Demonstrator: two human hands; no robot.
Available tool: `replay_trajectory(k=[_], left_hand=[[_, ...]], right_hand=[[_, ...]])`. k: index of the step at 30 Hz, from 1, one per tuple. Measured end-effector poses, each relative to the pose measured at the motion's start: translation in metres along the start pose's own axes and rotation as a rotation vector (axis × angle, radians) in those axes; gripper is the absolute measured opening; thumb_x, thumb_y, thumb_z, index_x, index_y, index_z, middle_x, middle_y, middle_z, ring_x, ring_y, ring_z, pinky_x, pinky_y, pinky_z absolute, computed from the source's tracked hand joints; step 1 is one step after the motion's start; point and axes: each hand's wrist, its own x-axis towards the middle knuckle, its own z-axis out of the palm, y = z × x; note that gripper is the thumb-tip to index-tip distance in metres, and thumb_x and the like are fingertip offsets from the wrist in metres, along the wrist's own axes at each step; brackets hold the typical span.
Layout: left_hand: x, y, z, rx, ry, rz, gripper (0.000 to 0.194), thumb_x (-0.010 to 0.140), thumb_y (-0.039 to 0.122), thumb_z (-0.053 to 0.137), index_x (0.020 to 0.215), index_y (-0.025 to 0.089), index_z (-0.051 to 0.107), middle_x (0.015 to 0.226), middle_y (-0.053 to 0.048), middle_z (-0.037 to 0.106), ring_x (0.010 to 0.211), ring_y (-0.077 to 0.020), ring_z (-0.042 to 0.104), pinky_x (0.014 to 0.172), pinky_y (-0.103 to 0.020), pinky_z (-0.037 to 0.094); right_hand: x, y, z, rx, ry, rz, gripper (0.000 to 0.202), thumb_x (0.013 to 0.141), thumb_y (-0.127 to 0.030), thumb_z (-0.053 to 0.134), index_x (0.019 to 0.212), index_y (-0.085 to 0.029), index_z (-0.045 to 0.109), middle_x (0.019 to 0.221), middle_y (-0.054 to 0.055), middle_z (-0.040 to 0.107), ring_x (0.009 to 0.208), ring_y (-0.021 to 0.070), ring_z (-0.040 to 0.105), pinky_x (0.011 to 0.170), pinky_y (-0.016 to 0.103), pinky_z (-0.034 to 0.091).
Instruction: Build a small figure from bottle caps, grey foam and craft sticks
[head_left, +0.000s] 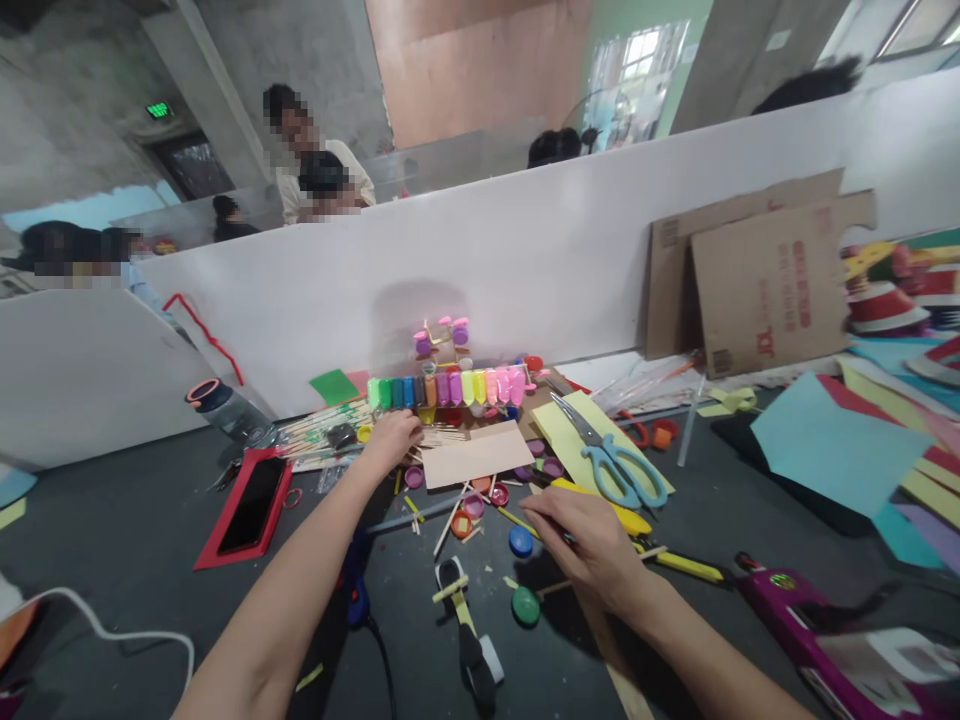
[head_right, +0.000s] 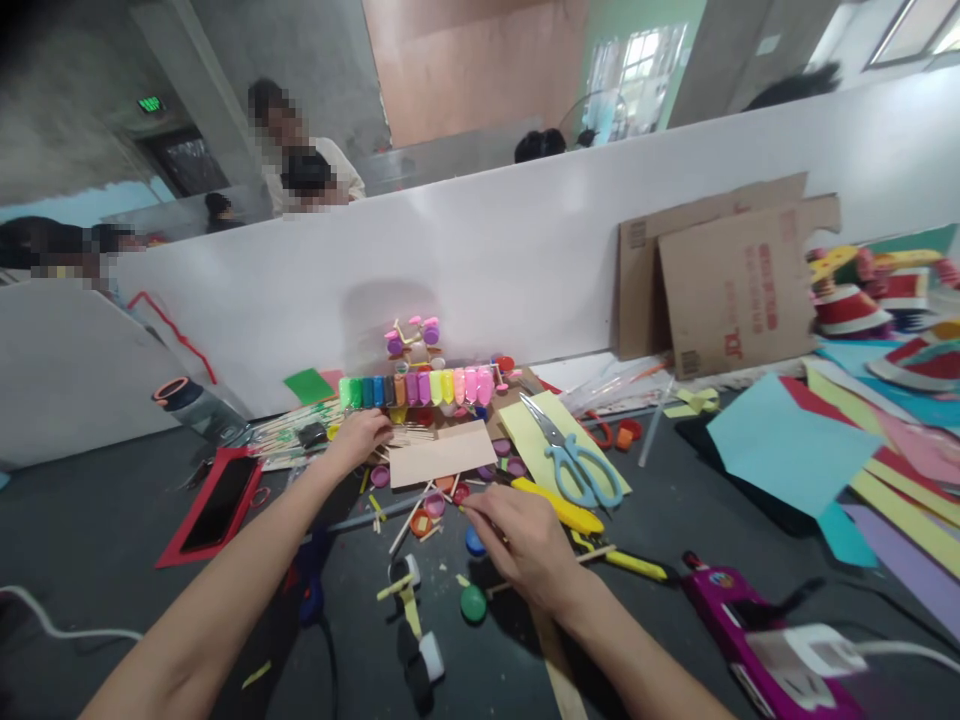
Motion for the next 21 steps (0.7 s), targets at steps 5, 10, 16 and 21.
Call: replay_trajectory(k=[5,10,16,21], left_hand=[[0.001,0.007,-0.002,-0.077,0.016,-0.024,0.033,0.095,0.034,0.061,0.123,0.017,0.060,0.124,-0.010,0.063,0.105,-0.0237,0.064,0.089,-0.045,0.056],[-0.002,0.019,-0.007,-0.237,0.076,-0.067,0.034,0.095,0.034,0.062,0.123,0.017,0.060,0.124,-0.010,0.062,0.105,-0.0238,0.064,0.088,-0.045,0.056],[-0.023,0.031,-0.035,-0.576,0.187,-0.160,0.029,0.095,0.034,0.061,0.118,0.017,0.062,0.120,-0.009,0.064,0.102,-0.0224,0.064,0.087,-0.043,0.056],[-0.054,0.081,-0.052,-1.021,0.134,-0.204,0.027,0.096,0.040,0.059,0.098,0.013,0.063,0.082,-0.001,0.064,0.063,-0.0114,0.060,0.059,-0.027,0.053]], right_hand=[[0.000,-0.001,0.000,0.015,-0.010,-0.006,0.013,0.099,-0.015,0.050,0.097,-0.017,0.063,0.076,0.003,0.065,0.067,0.0141,0.060,0.062,0.025,0.044],[0.000,-0.002,-0.001,0.044,-0.006,-0.005,0.013,0.099,-0.014,0.051,0.098,-0.017,0.063,0.076,0.004,0.066,0.066,0.0142,0.060,0.063,0.025,0.045],[0.000,-0.002,0.000,0.123,0.007,0.041,0.013,0.097,-0.015,0.053,0.096,-0.017,0.066,0.074,0.003,0.064,0.066,0.0147,0.058,0.063,0.026,0.042],[0.002,-0.014,0.001,0.289,0.041,0.211,0.013,0.099,-0.020,0.053,0.097,-0.018,0.066,0.083,0.004,0.065,0.074,0.0147,0.059,0.068,0.026,0.045]])
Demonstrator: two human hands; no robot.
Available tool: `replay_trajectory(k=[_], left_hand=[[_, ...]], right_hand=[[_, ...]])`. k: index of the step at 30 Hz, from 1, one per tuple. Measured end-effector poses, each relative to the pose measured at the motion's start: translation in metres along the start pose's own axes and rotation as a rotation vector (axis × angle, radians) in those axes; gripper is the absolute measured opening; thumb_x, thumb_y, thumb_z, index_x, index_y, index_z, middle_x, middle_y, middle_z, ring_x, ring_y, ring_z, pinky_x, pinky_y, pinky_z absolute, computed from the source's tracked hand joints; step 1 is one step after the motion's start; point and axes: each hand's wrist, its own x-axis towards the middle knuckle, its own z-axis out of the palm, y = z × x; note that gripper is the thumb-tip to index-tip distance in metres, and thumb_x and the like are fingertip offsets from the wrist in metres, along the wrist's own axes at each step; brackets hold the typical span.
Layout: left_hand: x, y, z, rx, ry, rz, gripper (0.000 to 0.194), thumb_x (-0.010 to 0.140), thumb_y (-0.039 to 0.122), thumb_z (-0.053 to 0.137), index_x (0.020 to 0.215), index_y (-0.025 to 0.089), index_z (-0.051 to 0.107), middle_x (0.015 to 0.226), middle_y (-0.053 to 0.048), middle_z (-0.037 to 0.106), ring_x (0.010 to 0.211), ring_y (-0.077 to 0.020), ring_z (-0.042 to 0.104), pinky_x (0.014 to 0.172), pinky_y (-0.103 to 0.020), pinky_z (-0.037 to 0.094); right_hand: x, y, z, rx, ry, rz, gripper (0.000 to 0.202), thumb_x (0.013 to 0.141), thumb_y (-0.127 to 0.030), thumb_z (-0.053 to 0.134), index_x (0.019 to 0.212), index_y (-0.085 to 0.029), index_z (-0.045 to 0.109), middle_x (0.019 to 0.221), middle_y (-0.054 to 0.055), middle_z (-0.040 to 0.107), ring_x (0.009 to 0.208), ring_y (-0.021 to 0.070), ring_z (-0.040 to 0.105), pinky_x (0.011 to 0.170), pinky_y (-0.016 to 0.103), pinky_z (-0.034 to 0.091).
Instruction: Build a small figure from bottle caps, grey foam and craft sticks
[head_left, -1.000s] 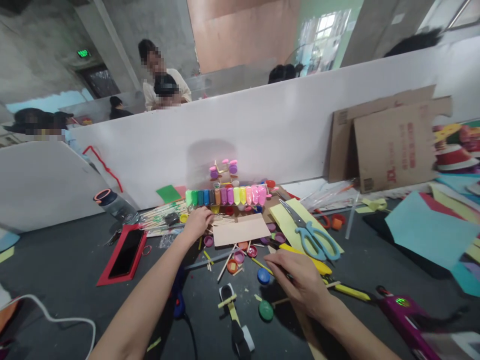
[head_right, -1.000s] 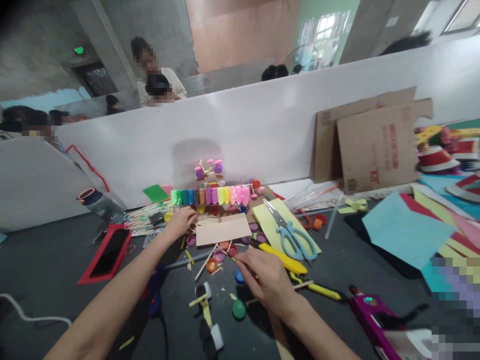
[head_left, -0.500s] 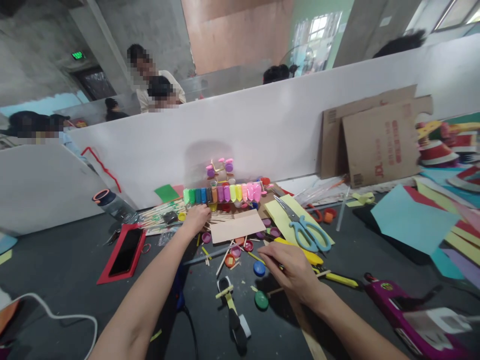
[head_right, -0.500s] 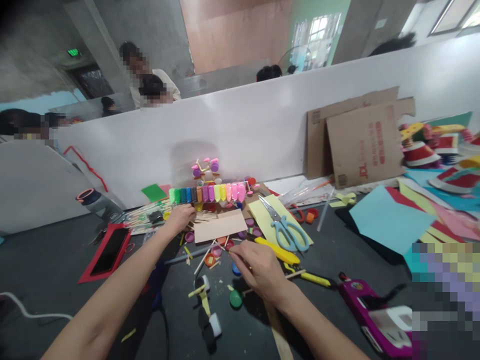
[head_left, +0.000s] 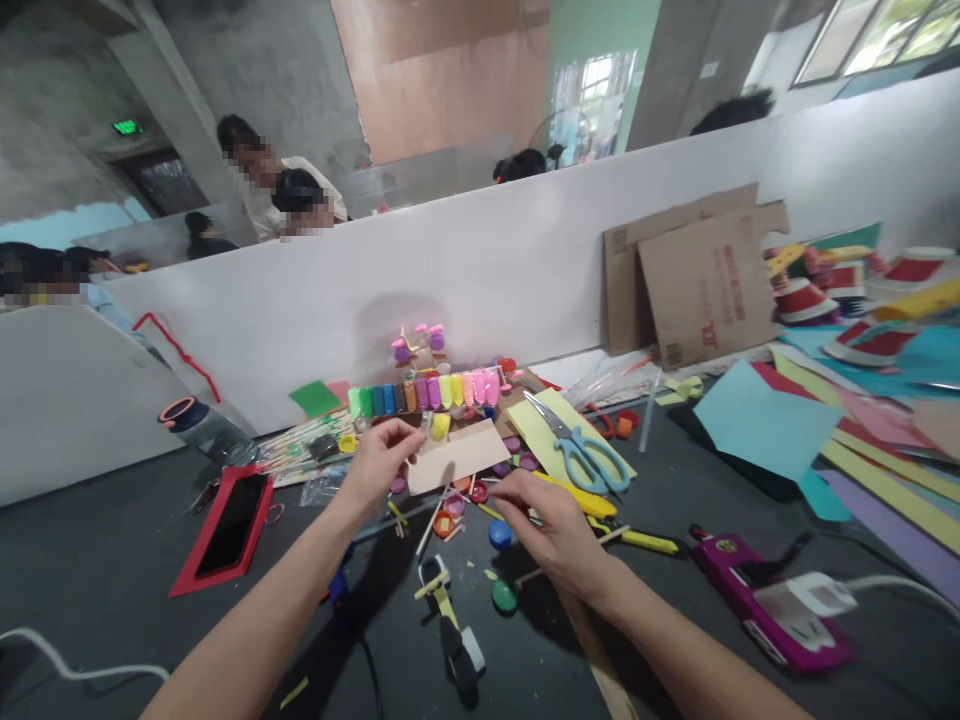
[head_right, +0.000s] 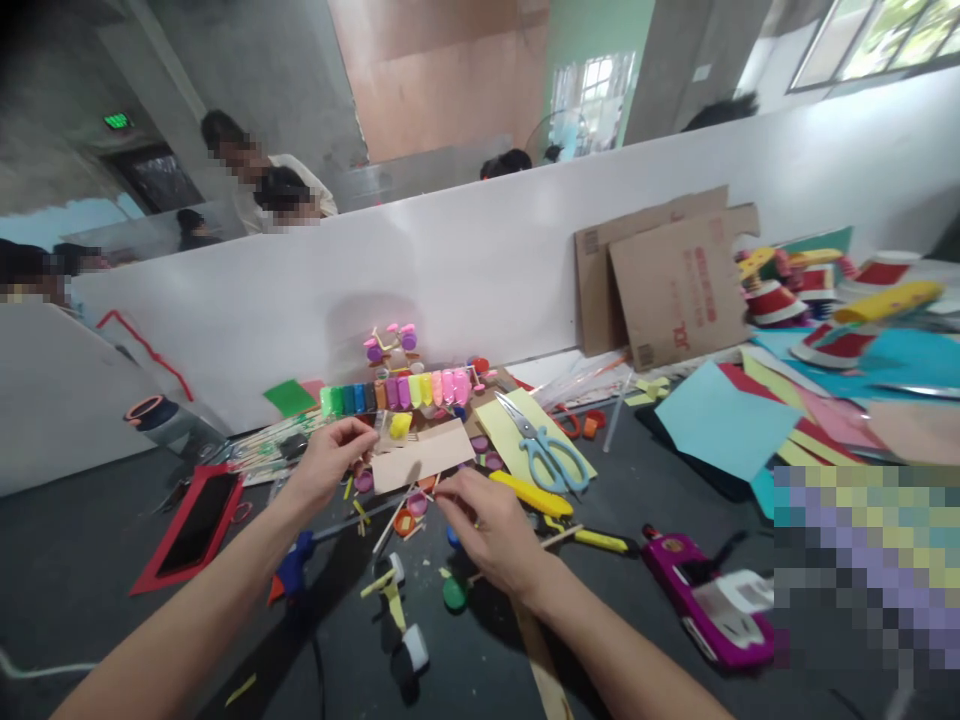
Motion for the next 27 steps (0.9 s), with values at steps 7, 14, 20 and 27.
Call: replay_trajectory(k=[7,14,20,27], left_hand=[[-0.054,0.046,0.071,-0.475,-0.201,-0.103,0.043,0.069,0.055,0.079,0.068,0.017,0.059,0.057,0.004,0.055,0.049,-0.0092,0.051,0.048,-0.021,0.043],[-0.059,0.049,0.079,-0.606,-0.213,-0.137,0.043,0.068,0.055,0.081,0.070,0.016,0.064,0.062,0.001,0.058,0.057,-0.0108,0.054,0.055,-0.023,0.048],[-0.067,0.046,0.076,-0.587,-0.212,-0.144,0.042,0.069,0.055,0.080,0.070,0.015,0.065,0.062,0.001,0.058,0.056,-0.0110,0.054,0.053,-0.023,0.050],[-0.075,0.046,0.074,-0.551,-0.186,-0.121,0.043,0.071,0.057,0.078,0.071,0.017,0.062,0.063,0.001,0.058,0.059,-0.0124,0.056,0.052,-0.023,0.053]], right_hand=[[0.000,-0.013,0.005,0.299,0.069,0.293,0.019,0.092,-0.037,0.063,0.090,-0.019,0.060,0.084,0.003,0.064,0.075,0.0157,0.063,0.067,0.027,0.053],[0.001,-0.010,0.003,0.501,0.058,0.449,0.033,0.083,-0.049,0.072,0.085,-0.018,0.059,0.076,0.000,0.062,0.065,0.0140,0.061,0.063,0.027,0.052],[0.000,-0.012,0.004,0.535,0.015,0.479,0.028,0.082,-0.043,0.074,0.084,-0.017,0.063,0.076,0.001,0.065,0.068,0.0150,0.062,0.064,0.027,0.051],[0.000,-0.015,0.004,0.537,-0.023,0.457,0.024,0.085,-0.040,0.067,0.079,-0.018,0.062,0.070,0.000,0.065,0.063,0.0141,0.058,0.061,0.027,0.048]])
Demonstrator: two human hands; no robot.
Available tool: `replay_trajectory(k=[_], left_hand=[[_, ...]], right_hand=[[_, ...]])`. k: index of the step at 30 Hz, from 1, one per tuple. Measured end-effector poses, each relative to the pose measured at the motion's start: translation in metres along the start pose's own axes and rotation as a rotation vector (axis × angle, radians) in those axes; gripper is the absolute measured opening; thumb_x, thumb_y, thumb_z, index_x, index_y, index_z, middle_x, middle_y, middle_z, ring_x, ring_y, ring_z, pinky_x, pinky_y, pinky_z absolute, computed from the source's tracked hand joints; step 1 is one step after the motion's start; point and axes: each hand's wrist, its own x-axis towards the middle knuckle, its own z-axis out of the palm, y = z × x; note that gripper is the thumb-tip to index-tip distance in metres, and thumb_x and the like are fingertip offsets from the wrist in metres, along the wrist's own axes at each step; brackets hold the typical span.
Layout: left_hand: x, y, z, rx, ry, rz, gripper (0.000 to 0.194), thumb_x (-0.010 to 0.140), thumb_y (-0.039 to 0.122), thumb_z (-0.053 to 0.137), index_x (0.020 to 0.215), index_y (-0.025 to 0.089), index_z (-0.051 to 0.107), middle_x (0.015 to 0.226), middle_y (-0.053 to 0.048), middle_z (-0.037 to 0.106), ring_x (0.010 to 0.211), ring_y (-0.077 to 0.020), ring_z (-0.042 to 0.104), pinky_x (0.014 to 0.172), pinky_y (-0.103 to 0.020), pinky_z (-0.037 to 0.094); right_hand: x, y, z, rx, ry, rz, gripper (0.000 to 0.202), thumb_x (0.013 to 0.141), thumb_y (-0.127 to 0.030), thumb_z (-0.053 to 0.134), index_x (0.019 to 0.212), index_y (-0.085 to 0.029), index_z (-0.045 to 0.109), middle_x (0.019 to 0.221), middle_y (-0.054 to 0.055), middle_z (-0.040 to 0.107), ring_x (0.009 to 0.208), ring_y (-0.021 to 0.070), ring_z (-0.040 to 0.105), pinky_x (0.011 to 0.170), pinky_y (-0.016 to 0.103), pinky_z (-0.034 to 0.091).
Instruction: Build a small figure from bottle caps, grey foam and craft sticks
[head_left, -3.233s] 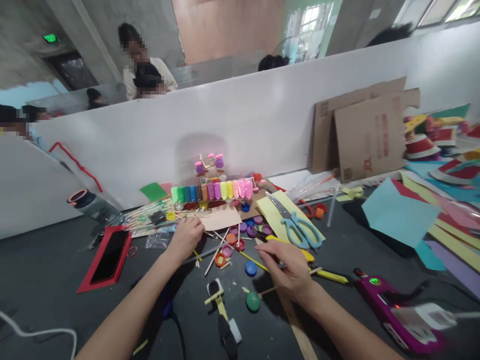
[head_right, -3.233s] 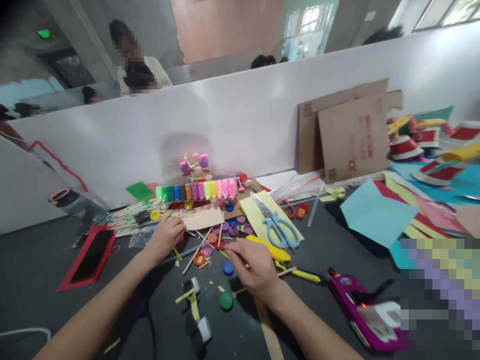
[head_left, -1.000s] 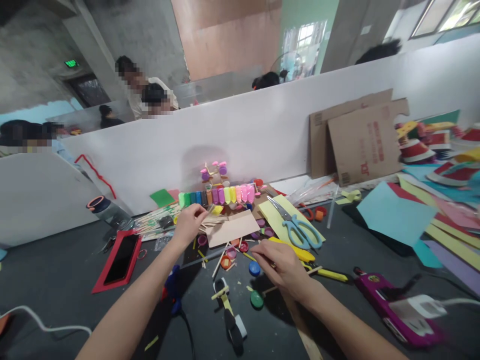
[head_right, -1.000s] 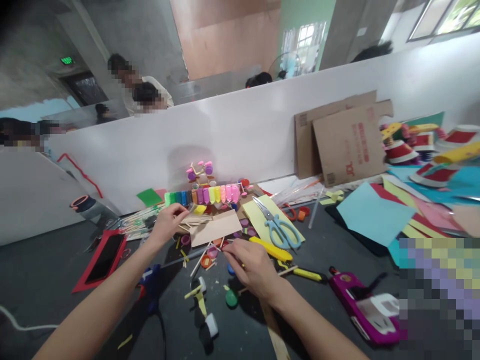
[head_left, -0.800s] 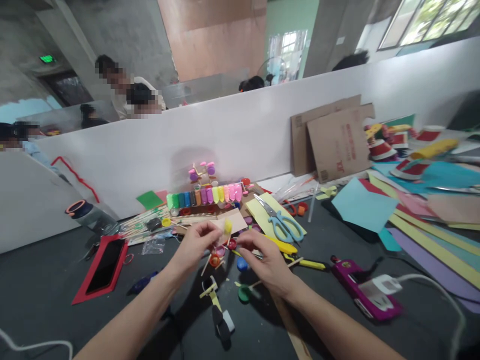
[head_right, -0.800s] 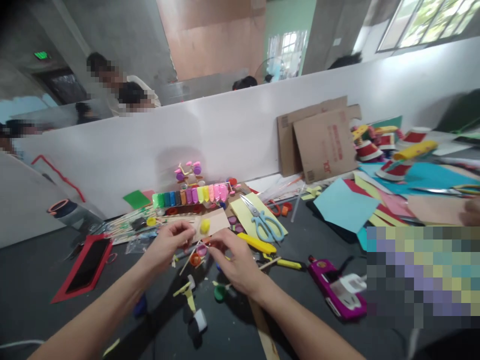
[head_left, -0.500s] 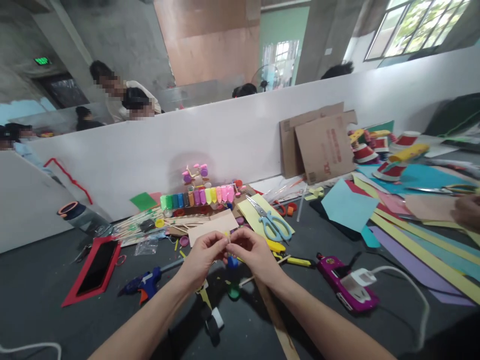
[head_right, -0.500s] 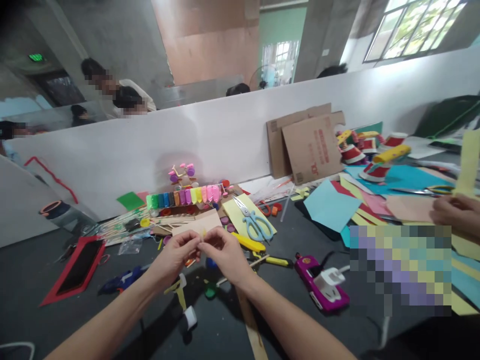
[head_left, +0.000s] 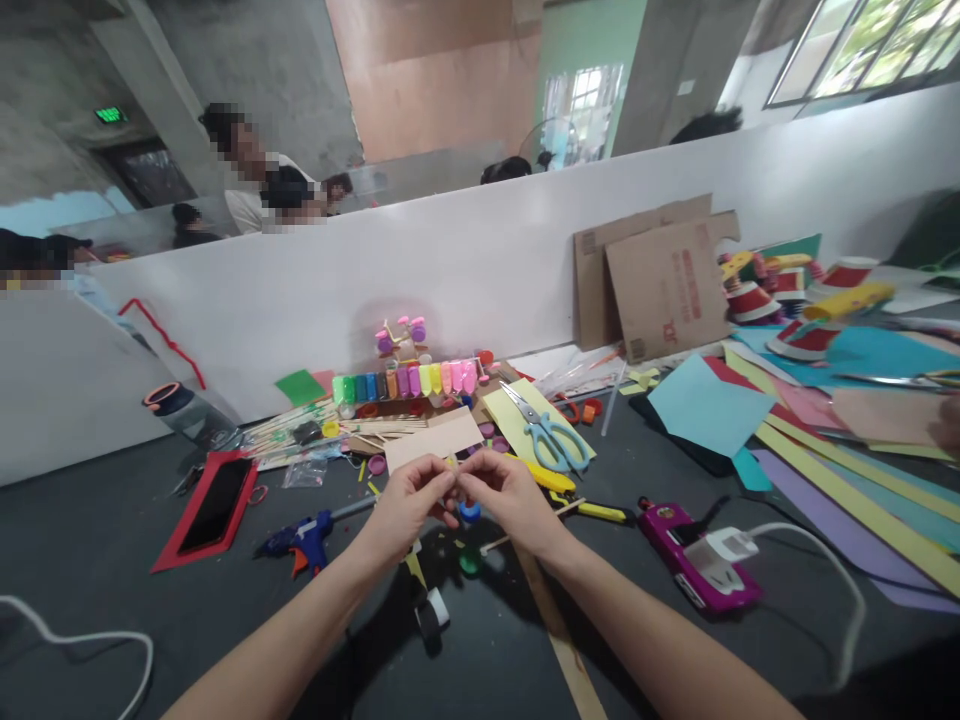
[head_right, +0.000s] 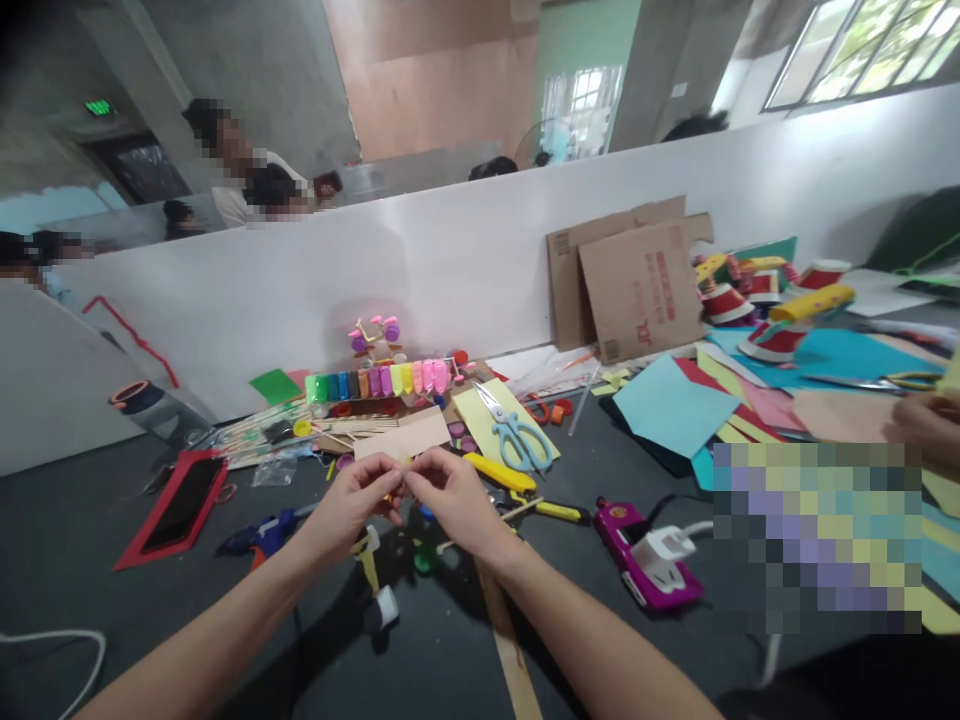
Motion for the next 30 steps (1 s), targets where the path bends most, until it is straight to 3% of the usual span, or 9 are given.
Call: replay_trajectory(k=[9,16,30], left_hand=[[-0.004,0.008,0.002,0.041,-0.013,-0.008,0.043,0.071,0.057,0.076,0.071,0.017,0.059,0.064,0.002,0.060,0.057,-0.0122,0.058,0.056,-0.027,0.055],[0.001,0.009,0.002,0.053,-0.027,-0.030,0.039,0.071,0.050,0.077,0.072,0.018,0.056,0.061,0.004,0.059,0.052,-0.0107,0.057,0.055,-0.027,0.053],[-0.012,0.011,0.009,0.209,0.012,0.149,0.025,0.085,0.040,0.059,0.073,0.019,0.050,0.062,0.005,0.054,0.056,-0.0112,0.056,0.059,-0.026,0.051]], right_hand=[[0.000,-0.002,0.001,-0.043,-0.028,-0.016,0.026,0.088,-0.037,0.061,0.070,-0.018,0.057,0.065,-0.002,0.057,0.063,0.0131,0.052,0.063,0.027,0.043],[0.001,0.001,-0.001,-0.049,-0.043,-0.013,0.025,0.088,-0.038,0.060,0.074,-0.018,0.056,0.066,-0.002,0.054,0.064,0.0133,0.050,0.062,0.027,0.040],[-0.006,-0.001,0.006,-0.086,-0.005,-0.091,0.021,0.092,-0.034,0.054,0.077,-0.018,0.054,0.069,-0.003,0.052,0.063,0.0119,0.050,0.061,0.025,0.042]])
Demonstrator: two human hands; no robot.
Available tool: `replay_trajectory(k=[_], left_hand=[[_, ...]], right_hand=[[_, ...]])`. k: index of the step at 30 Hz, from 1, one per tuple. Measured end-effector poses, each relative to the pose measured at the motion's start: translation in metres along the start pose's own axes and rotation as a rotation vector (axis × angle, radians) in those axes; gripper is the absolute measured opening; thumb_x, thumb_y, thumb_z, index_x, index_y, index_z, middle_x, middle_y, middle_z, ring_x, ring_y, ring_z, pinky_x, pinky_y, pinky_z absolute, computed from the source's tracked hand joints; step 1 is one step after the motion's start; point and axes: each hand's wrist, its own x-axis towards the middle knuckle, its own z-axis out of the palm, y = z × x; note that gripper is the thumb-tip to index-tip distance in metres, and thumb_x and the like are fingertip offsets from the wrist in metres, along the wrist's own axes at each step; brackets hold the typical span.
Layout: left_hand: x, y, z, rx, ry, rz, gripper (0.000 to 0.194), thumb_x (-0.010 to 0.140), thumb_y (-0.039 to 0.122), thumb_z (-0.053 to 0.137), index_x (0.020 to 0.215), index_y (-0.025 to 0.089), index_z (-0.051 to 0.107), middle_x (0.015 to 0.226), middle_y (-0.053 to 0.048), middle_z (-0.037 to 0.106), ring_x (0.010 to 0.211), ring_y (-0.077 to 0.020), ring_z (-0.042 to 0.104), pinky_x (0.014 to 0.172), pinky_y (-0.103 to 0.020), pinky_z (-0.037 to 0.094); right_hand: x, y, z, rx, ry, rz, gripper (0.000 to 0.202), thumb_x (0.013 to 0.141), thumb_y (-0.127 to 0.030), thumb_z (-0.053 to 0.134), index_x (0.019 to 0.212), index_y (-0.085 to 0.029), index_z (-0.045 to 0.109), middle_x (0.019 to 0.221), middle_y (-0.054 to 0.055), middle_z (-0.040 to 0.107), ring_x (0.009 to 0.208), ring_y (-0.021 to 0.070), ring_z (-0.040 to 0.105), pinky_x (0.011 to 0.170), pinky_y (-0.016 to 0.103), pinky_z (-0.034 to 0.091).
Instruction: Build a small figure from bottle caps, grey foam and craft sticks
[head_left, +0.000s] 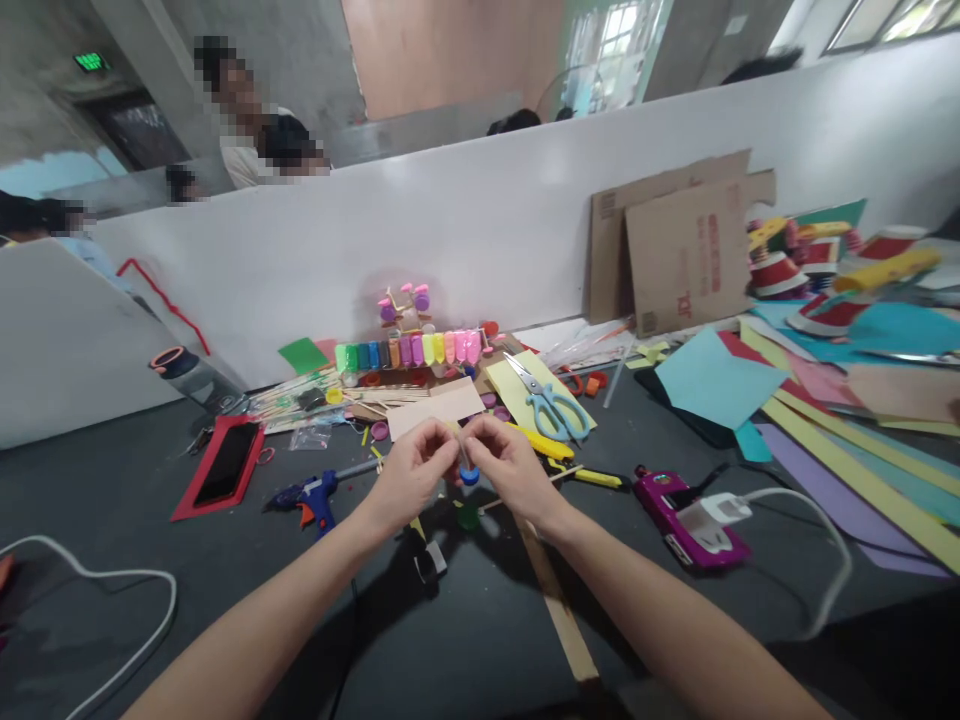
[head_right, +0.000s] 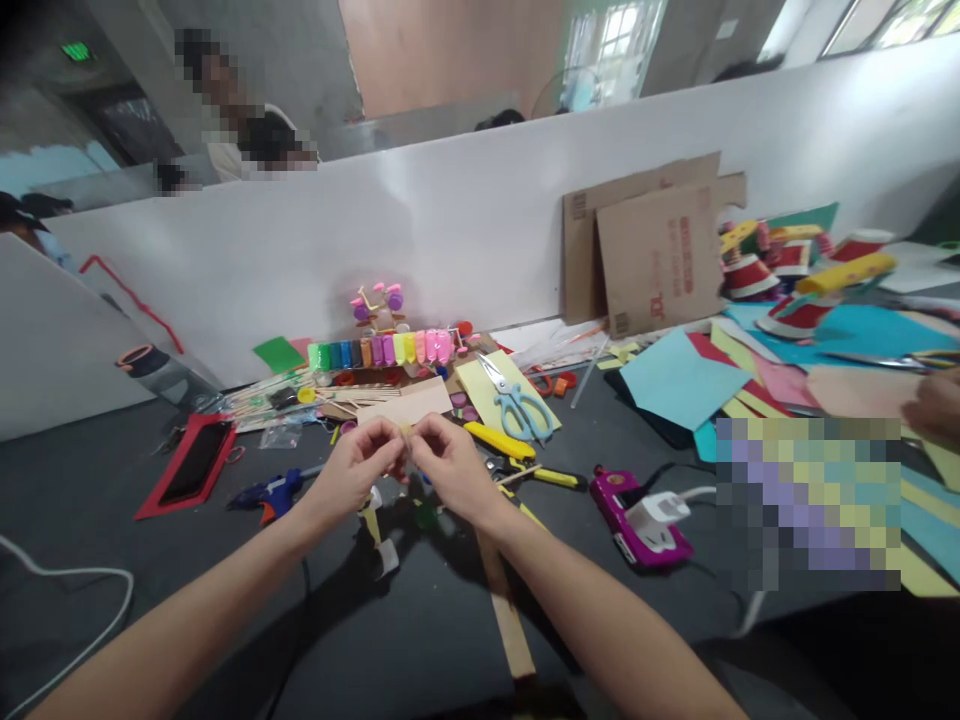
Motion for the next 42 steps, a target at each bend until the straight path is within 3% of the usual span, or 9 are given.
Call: replay_trajectory(k=[13,23,27,30,32,35,38,39,42], left_hand=[[-0.008,-0.006,0.004,0.405,0.108,0.146,0.014,0.083,0.020,0.053,0.070,0.019,0.048,0.064,0.005,0.047,0.059,-0.0102,0.039,0.056,-0.023,0.032],[-0.003,-0.013,0.002,0.552,0.160,0.222,0.016,0.088,0.020,0.049,0.072,0.021,0.045,0.063,0.005,0.049,0.057,-0.0112,0.048,0.054,-0.022,0.038],[-0.004,-0.014,-0.005,0.694,0.176,0.331,0.007,0.089,0.017,0.049,0.086,0.020,0.055,0.070,0.003,0.052,0.061,-0.0125,0.049,0.059,-0.023,0.039],[-0.005,-0.014,-0.008,0.831,0.125,0.424,0.016,0.091,0.018,0.049,0.091,0.022,0.064,0.075,0.000,0.054,0.065,-0.0153,0.050,0.059,-0.025,0.036],[-0.005,-0.015,-0.008,0.909,0.119,0.463,0.021,0.093,0.019,0.047,0.090,0.022,0.068,0.075,-0.003,0.055,0.068,-0.0177,0.051,0.058,-0.026,0.034],[-0.003,-0.015,-0.006,0.976,0.117,0.508,0.023,0.095,0.018,0.046,0.094,0.019,0.069,0.081,-0.007,0.060,0.076,-0.0217,0.055,0.063,-0.029,0.039],[-0.002,-0.010,-0.006,0.976,0.101,0.544,0.020,0.095,0.017,0.048,0.091,0.016,0.068,0.086,-0.009,0.063,0.082,-0.0234,0.058,0.072,-0.033,0.045],[-0.002,-0.007,-0.006,0.960,0.093,0.552,0.019,0.095,0.017,0.049,0.090,0.016,0.067,0.086,-0.009,0.064,0.082,-0.0227,0.059,0.074,-0.033,0.046],[-0.004,0.002,-0.007,0.886,0.069,0.555,0.017,0.096,0.017,0.052,0.088,0.018,0.067,0.086,-0.005,0.064,0.082,-0.0189,0.061,0.075,-0.029,0.048]], right_hand=[[-0.003,0.002,0.000,-0.282,0.026,-0.109,0.011,0.086,-0.021,0.055,0.075,-0.018,0.055,0.071,-0.001,0.056,0.065,0.0132,0.049,0.061,0.024,0.037],[-0.001,-0.001,-0.002,-0.340,0.134,-0.148,0.010,0.084,-0.019,0.052,0.074,-0.019,0.053,0.067,-0.002,0.056,0.061,0.0123,0.050,0.058,0.023,0.038],[0.001,0.001,-0.006,-0.380,0.142,-0.139,0.013,0.083,-0.017,0.054,0.070,-0.019,0.052,0.065,-0.002,0.055,0.060,0.0127,0.049,0.057,0.024,0.035],[0.001,0.000,-0.006,-0.386,0.133,-0.138,0.014,0.083,-0.015,0.053,0.070,-0.020,0.052,0.063,-0.002,0.055,0.058,0.0135,0.049,0.057,0.026,0.035],[0.000,-0.003,-0.005,-0.373,0.140,-0.164,0.014,0.082,-0.015,0.054,0.069,-0.020,0.051,0.072,0.000,0.058,0.067,0.0158,0.054,0.064,0.028,0.040],[-0.002,-0.009,-0.004,-0.321,0.146,-0.221,0.014,0.081,-0.017,0.058,0.070,-0.020,0.051,0.111,0.009,0.062,0.108,0.0241,0.057,0.094,0.037,0.041],[0.000,-0.007,-0.007,-0.218,0.146,-0.217,0.003,0.087,-0.024,0.058,0.088,-0.021,0.059,0.141,0.011,0.049,0.134,0.0270,0.043,0.111,0.044,0.031],[0.002,-0.003,-0.008,-0.172,0.141,-0.193,0.012,0.090,-0.027,0.057,0.100,-0.022,0.060,0.143,0.011,0.048,0.136,0.0261,0.042,0.112,0.045,0.032],[0.010,0.012,-0.012,-0.011,0.061,-0.082,0.036,0.093,-0.039,0.057,0.125,-0.023,0.054,0.129,0.012,0.060,0.120,0.0243,0.058,0.096,0.042,0.050]])
